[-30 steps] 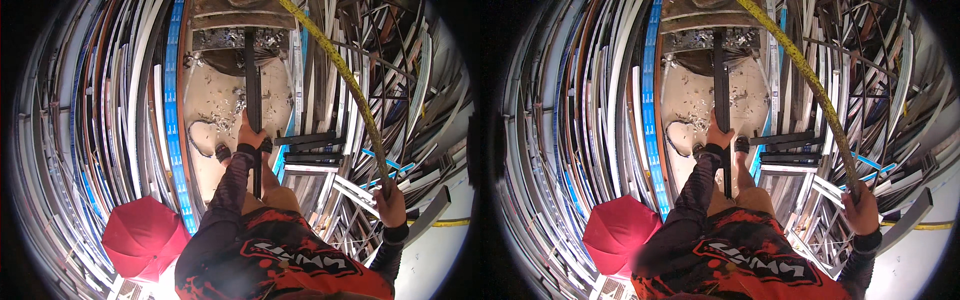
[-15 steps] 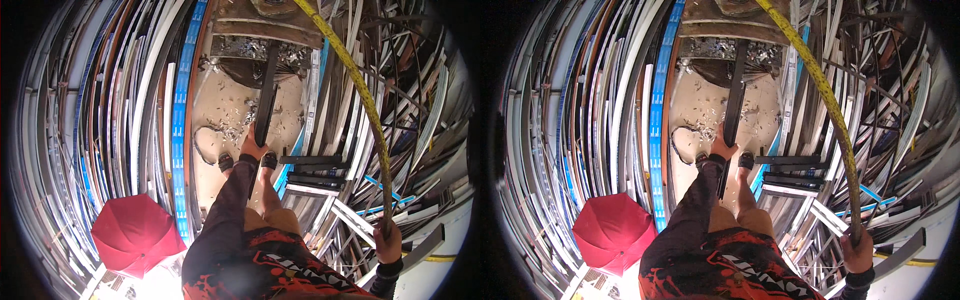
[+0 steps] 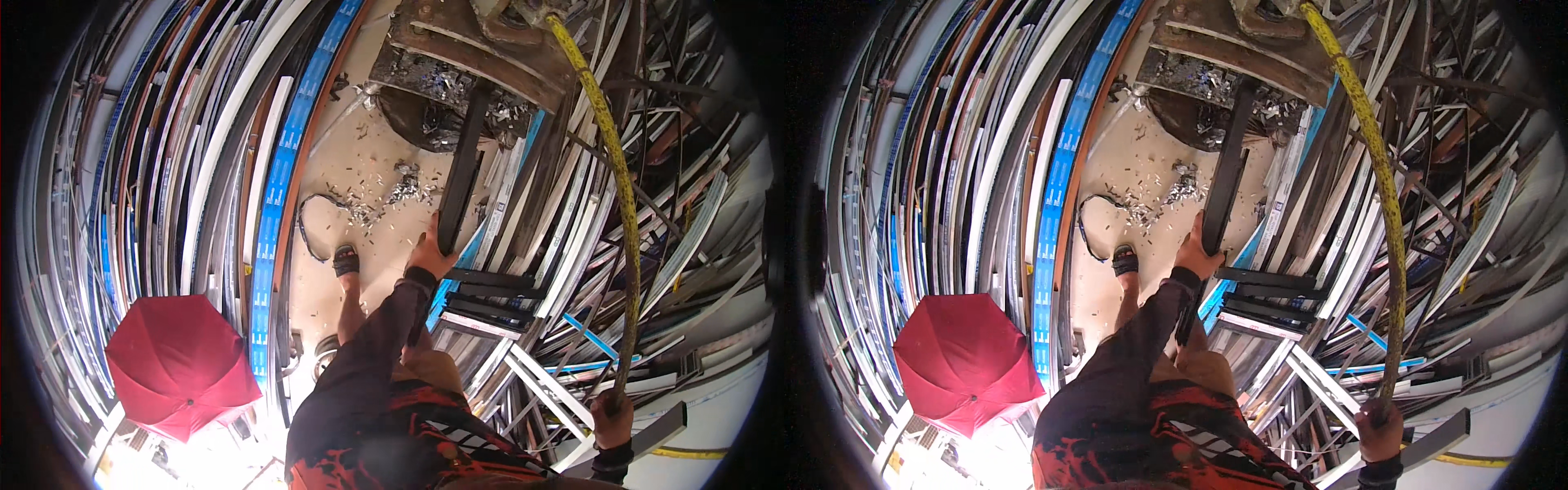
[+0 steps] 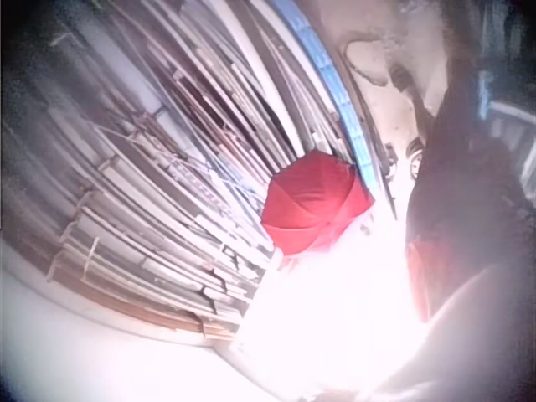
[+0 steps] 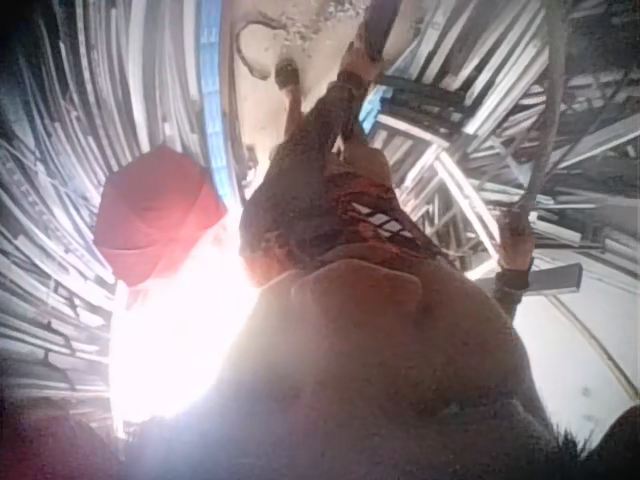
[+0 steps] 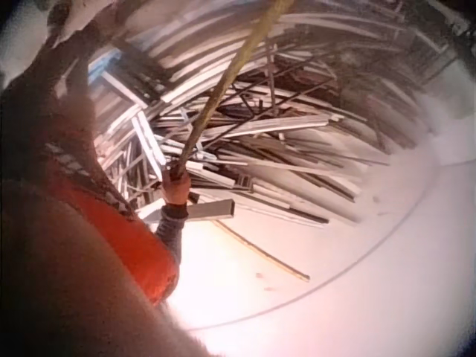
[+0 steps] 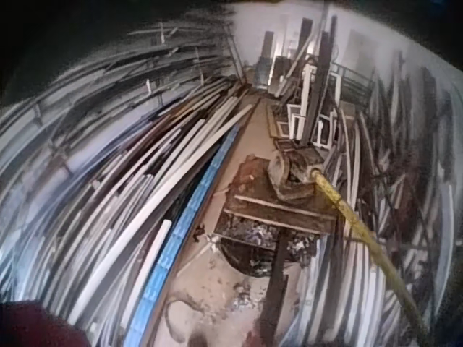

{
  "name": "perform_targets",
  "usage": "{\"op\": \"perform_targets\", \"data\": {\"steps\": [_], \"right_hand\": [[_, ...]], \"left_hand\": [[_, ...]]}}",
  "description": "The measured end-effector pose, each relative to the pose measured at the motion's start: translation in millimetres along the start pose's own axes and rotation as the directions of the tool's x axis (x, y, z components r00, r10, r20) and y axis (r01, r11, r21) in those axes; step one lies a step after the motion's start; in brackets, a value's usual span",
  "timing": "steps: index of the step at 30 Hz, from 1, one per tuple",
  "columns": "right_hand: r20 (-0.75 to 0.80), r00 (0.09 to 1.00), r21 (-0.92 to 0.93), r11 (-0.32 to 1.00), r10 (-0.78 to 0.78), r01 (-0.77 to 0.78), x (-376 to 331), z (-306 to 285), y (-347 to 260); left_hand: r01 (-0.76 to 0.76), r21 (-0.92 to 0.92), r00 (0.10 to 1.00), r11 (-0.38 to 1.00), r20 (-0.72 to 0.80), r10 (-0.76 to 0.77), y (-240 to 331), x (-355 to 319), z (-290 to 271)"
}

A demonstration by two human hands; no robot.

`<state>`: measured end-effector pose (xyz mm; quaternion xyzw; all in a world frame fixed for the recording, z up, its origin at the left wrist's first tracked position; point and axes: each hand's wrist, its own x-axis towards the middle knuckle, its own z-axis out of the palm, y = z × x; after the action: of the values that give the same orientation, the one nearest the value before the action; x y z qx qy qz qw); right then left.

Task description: The person organizes long metal profiles in a storage area by picking them up and placing them onto racks.

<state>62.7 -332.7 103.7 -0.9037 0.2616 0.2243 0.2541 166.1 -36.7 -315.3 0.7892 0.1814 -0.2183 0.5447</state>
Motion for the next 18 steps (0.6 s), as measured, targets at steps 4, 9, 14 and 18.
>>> {"op": "perform_targets", "data": {"steps": [4,9,14,18], "right_hand": [[0.069,0.996,0.011,0.999,0.053,-0.053,1,-5,4],[0.047,0.999,0.027,1.000,0.011,-0.012,-1,1,4],[0.157,0.987,0.097,0.995,0.018,-0.033,3,-7,-4],[0.319,0.940,0.276,0.937,0.120,-0.213,4,-10,8]], "left_hand": [[-0.099,-0.125,0.995,0.987,0.006,0.100,45,10,-32],[-0.140,-0.027,0.987,0.990,-0.078,0.137,35,14,-22],[-0.099,-0.072,0.995,0.992,0.005,0.100,57,11,-36],[-0.135,-0.078,0.991,0.988,-0.024,0.133,58,13,-41]]}}
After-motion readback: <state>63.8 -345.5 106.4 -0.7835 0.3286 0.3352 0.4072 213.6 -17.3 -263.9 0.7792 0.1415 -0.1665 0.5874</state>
